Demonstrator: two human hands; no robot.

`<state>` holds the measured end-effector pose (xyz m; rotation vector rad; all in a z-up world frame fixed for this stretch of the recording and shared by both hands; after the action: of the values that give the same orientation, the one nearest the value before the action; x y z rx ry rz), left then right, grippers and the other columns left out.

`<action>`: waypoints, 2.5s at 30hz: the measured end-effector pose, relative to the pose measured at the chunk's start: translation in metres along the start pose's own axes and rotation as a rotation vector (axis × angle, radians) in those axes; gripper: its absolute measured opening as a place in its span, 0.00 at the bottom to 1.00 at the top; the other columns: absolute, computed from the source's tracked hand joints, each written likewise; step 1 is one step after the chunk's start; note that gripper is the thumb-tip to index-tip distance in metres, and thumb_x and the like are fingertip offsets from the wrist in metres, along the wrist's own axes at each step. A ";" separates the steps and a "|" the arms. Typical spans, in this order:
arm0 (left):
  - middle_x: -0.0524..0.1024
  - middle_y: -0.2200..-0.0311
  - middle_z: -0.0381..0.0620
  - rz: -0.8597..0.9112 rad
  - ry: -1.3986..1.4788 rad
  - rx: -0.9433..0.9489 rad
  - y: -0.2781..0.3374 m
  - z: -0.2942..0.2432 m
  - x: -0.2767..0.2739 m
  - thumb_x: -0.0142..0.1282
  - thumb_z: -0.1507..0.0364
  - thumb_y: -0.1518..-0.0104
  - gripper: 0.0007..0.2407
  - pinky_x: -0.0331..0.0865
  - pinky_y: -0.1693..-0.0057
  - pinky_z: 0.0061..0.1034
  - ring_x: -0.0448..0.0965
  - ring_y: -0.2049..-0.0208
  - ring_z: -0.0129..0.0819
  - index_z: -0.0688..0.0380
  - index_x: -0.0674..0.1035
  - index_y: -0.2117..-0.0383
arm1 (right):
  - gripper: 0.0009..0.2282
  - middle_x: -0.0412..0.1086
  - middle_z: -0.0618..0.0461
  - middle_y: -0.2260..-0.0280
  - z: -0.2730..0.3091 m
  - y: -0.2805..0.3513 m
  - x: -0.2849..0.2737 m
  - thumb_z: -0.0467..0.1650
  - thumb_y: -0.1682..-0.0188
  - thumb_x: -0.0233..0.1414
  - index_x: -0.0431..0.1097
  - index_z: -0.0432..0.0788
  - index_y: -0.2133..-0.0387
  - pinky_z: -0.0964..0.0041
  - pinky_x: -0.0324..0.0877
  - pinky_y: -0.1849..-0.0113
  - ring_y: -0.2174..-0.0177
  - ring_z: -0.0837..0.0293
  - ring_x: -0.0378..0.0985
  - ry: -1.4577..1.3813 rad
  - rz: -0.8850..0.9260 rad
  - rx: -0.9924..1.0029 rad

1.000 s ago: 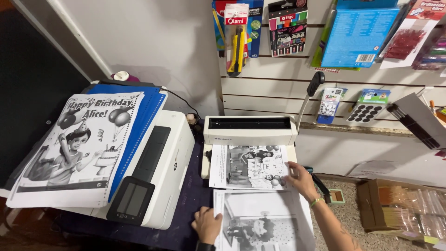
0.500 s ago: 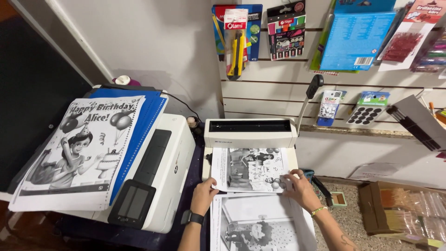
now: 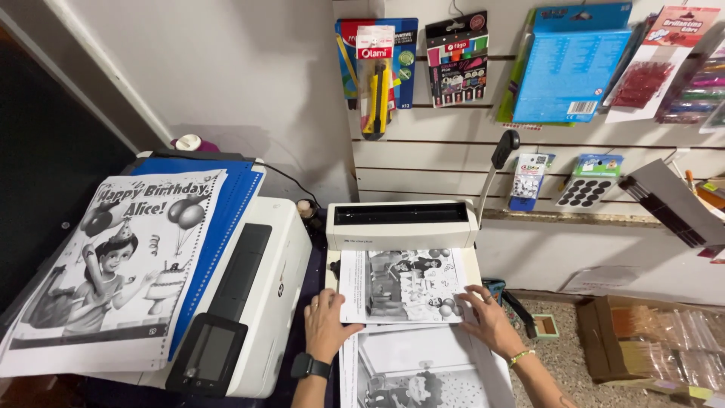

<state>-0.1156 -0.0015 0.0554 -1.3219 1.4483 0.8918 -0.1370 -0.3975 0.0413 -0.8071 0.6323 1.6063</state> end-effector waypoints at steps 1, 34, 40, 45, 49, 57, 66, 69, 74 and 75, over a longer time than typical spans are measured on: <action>0.67 0.47 0.43 -0.002 0.000 0.001 -0.012 -0.005 -0.001 0.77 0.50 0.59 0.28 0.65 0.45 0.40 0.69 0.48 0.43 0.46 0.75 0.56 | 0.27 0.57 0.51 0.38 0.003 -0.002 -0.003 0.29 0.63 0.69 0.68 0.50 0.48 0.55 0.81 0.50 0.56 0.50 0.80 0.001 -0.002 -0.001; 0.41 0.26 0.44 0.621 -0.070 0.389 -0.071 -0.123 -0.035 0.66 0.57 0.48 0.34 0.27 0.30 0.68 0.35 0.26 0.54 0.38 0.61 0.34 | 0.30 0.77 0.48 0.56 0.028 -0.046 -0.100 0.37 0.55 0.61 0.61 0.46 0.38 0.67 0.84 0.55 0.60 0.55 0.82 -0.241 -0.077 0.241; 0.62 0.36 0.50 0.098 -0.014 0.380 -0.160 -0.122 -0.037 0.68 0.55 0.51 0.32 0.51 0.33 0.59 0.59 0.34 0.55 0.45 0.70 0.38 | 0.17 0.70 0.33 0.49 0.084 -0.159 -0.251 0.36 0.39 0.46 0.67 0.38 0.42 0.41 0.64 0.45 0.46 0.36 0.71 -0.251 -0.664 -0.111; 0.47 0.28 0.61 0.150 -0.140 0.330 -0.229 -0.084 -0.017 0.66 0.45 0.53 0.49 0.37 0.28 0.50 0.47 0.28 0.54 0.55 0.52 0.28 | 0.32 0.81 0.39 0.65 0.131 -0.227 -0.313 0.55 0.46 0.38 0.83 0.46 0.71 0.45 0.73 0.49 0.57 0.34 0.81 0.477 0.010 0.074; 0.55 0.37 0.51 0.142 -0.179 0.356 -0.237 -0.072 -0.009 0.61 0.38 0.54 0.49 0.42 0.31 0.42 0.52 0.34 0.44 0.53 0.54 0.30 | 0.31 0.82 0.47 0.70 0.053 -0.269 -0.261 0.62 0.64 0.52 0.83 0.50 0.71 0.56 0.81 0.63 0.68 0.50 0.86 0.994 0.058 0.078; 0.58 0.43 0.49 0.107 -0.108 0.379 -0.236 -0.071 -0.019 0.48 0.28 0.58 0.51 0.38 0.27 0.47 0.51 0.32 0.49 0.52 0.59 0.33 | 0.12 0.75 0.37 0.72 0.042 -0.207 -0.240 0.30 0.51 0.59 0.73 0.30 0.61 0.59 0.86 0.73 0.74 0.48 0.85 0.250 0.775 0.956; 0.58 0.40 0.48 0.147 -0.132 0.394 -0.231 -0.067 -0.024 0.45 0.28 0.57 0.50 0.39 0.28 0.47 0.54 0.34 0.47 0.50 0.57 0.32 | 0.11 0.76 0.42 0.83 -0.063 -0.178 -0.171 0.29 0.52 0.63 0.78 0.34 0.81 0.60 0.81 0.84 0.86 0.53 0.81 -0.097 0.564 0.914; 0.58 0.42 0.50 0.126 -0.124 0.405 -0.233 -0.071 -0.030 0.42 0.28 0.54 0.48 0.40 0.29 0.45 0.55 0.35 0.48 0.50 0.57 0.33 | 0.14 0.80 0.46 0.69 0.023 -0.098 -0.174 0.42 0.57 0.64 0.81 0.47 0.65 0.53 0.82 0.64 0.63 0.49 0.87 0.310 0.366 0.679; 0.65 0.41 0.49 -0.104 -0.125 0.405 -0.242 -0.067 0.005 0.62 0.34 0.62 0.50 0.44 0.30 0.51 0.62 0.39 0.53 0.47 0.62 0.33 | 0.14 0.78 0.51 0.67 0.042 -0.029 -0.125 0.34 0.50 0.57 0.68 0.48 0.52 0.70 0.75 0.70 0.72 0.57 0.79 0.109 0.097 0.797; 0.66 0.42 0.50 -0.136 -0.116 0.406 -0.239 -0.067 0.005 0.63 0.34 0.64 0.49 0.44 0.30 0.51 0.64 0.39 0.54 0.47 0.64 0.35 | 0.24 0.83 0.51 0.65 0.017 -0.011 -0.103 0.39 0.58 0.60 0.65 0.54 0.46 0.59 0.75 0.59 0.63 0.50 0.86 0.203 -0.013 0.720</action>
<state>0.1091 -0.1016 0.0891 -1.0316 1.3450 0.5395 -0.1196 -0.4450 0.1328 -0.4278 1.2525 1.1563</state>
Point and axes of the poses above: each hand's wrist, its own y-axis away from the middle knuckle, its own x-axis out of the palm, z = x × y, the point moved 1 cm from there along -y, towards the middle knuckle
